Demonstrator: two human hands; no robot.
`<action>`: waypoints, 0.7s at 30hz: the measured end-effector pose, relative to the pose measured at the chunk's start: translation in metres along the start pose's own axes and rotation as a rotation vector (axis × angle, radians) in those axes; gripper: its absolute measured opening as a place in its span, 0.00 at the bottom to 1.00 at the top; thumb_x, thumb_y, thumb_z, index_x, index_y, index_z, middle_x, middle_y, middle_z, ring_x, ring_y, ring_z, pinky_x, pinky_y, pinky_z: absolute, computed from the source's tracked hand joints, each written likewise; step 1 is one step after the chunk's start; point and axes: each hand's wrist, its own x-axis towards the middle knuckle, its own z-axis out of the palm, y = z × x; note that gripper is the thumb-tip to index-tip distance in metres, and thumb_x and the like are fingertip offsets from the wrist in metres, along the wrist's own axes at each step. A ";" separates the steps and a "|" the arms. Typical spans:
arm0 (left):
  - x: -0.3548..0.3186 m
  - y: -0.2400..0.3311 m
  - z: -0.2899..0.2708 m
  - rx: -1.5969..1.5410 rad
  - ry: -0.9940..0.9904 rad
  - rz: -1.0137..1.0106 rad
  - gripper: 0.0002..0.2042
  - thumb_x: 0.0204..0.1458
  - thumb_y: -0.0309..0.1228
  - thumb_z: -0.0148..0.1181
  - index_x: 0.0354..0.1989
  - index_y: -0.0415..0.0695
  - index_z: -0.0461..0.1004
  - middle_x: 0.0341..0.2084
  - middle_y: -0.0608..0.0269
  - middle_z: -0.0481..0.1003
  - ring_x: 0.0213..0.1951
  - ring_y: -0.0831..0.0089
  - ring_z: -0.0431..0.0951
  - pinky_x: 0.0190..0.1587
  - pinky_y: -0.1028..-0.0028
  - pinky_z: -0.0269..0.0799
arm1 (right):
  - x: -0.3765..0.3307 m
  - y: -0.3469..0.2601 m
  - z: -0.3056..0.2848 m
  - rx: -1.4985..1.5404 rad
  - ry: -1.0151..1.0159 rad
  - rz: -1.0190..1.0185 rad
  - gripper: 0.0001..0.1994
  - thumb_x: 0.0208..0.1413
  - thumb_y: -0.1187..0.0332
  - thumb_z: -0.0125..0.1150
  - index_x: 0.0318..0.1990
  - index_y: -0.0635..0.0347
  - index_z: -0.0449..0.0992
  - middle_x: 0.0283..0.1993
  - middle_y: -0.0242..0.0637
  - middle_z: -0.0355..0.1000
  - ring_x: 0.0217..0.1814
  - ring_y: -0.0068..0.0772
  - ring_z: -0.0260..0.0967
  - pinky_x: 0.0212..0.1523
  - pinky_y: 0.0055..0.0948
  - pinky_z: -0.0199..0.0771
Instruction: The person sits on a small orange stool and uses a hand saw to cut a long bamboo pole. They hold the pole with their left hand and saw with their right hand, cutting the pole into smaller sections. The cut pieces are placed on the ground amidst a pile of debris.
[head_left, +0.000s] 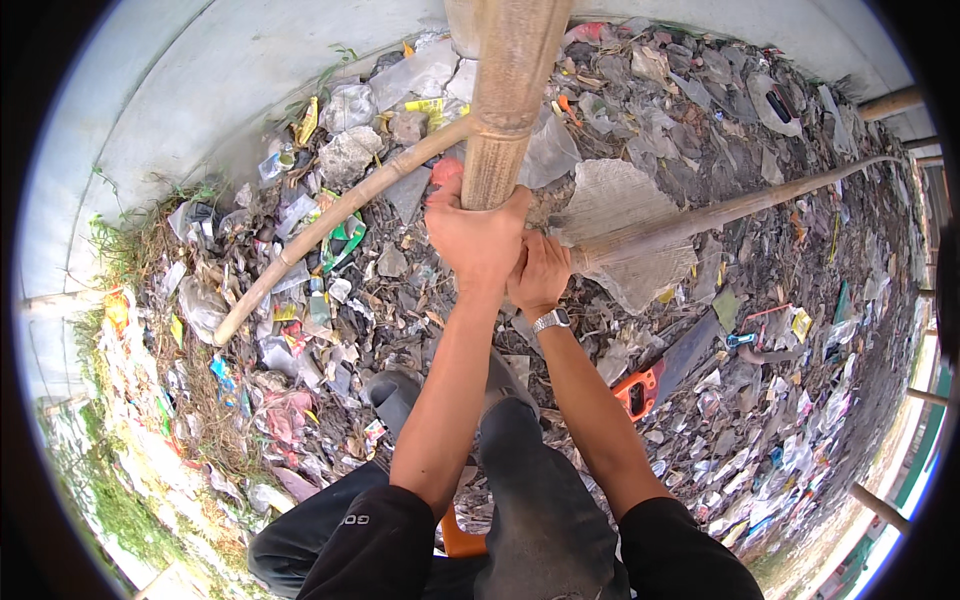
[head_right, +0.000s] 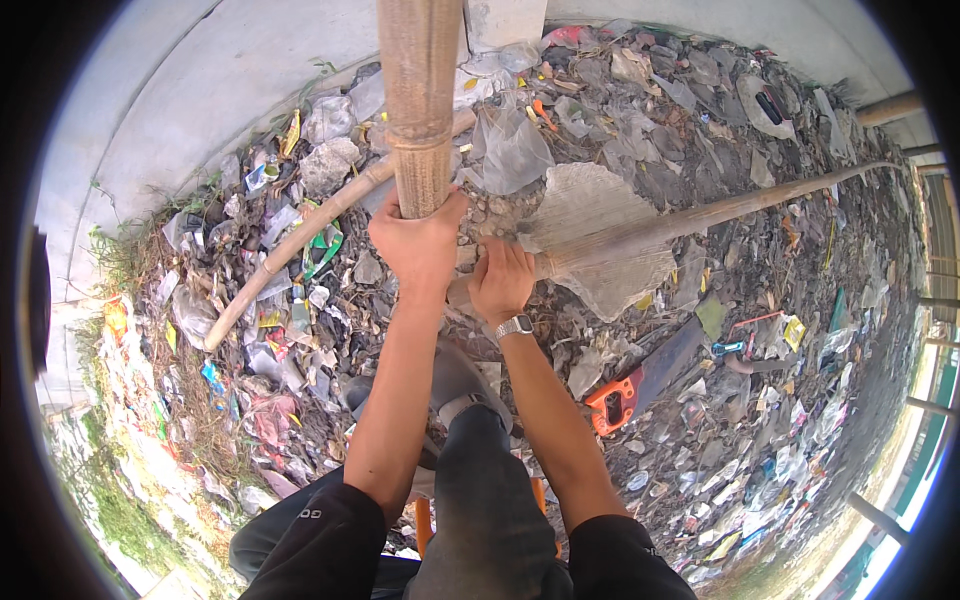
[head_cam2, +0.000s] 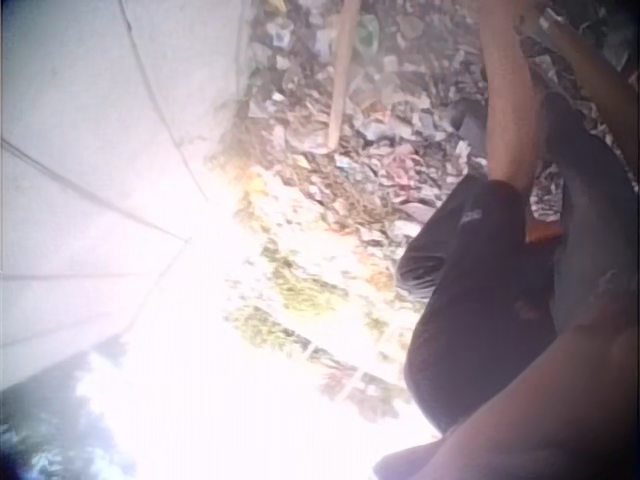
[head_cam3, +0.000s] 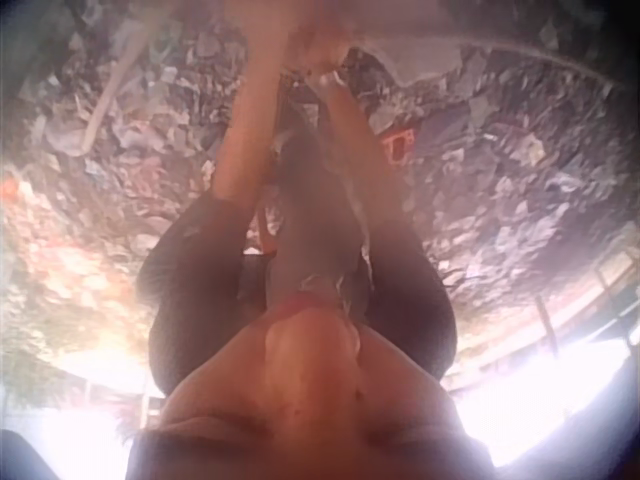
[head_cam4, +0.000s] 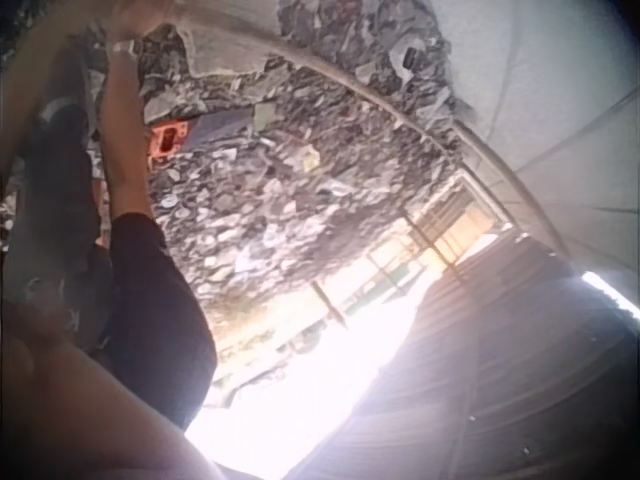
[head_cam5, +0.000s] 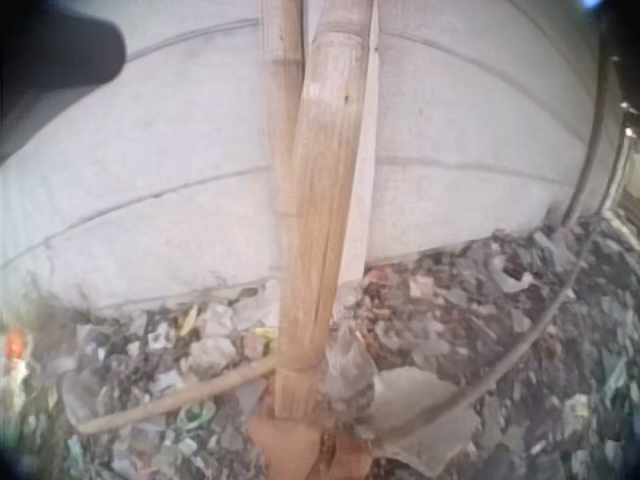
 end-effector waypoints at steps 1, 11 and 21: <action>0.005 -0.002 -0.008 -0.098 0.023 -0.020 0.11 0.40 0.30 0.73 0.29 0.36 0.82 0.22 0.62 0.81 0.25 0.74 0.79 0.32 0.70 0.73 | 0.002 -0.001 0.001 0.027 0.013 0.013 0.13 0.51 0.74 0.59 0.45 0.52 0.78 0.36 0.34 0.78 0.42 0.44 0.73 0.45 0.44 0.66; 0.023 -0.068 -0.127 -0.572 0.612 -0.427 0.11 0.52 0.29 0.68 0.39 0.40 0.73 0.30 0.62 0.73 0.32 0.68 0.76 0.37 0.63 0.75 | -0.002 0.004 0.003 0.139 0.224 -0.059 0.08 0.53 0.74 0.59 0.39 0.51 0.79 0.30 0.34 0.75 0.33 0.45 0.71 0.38 0.43 0.65; -0.050 -0.149 -0.186 -0.551 0.472 -0.422 0.16 0.59 0.31 0.68 0.50 0.40 0.69 0.47 0.58 0.73 0.51 0.66 0.74 0.54 0.54 0.73 | 0.002 0.005 0.008 0.102 0.178 -0.041 0.08 0.50 0.74 0.59 0.37 0.51 0.79 0.29 0.34 0.76 0.36 0.44 0.73 0.40 0.43 0.67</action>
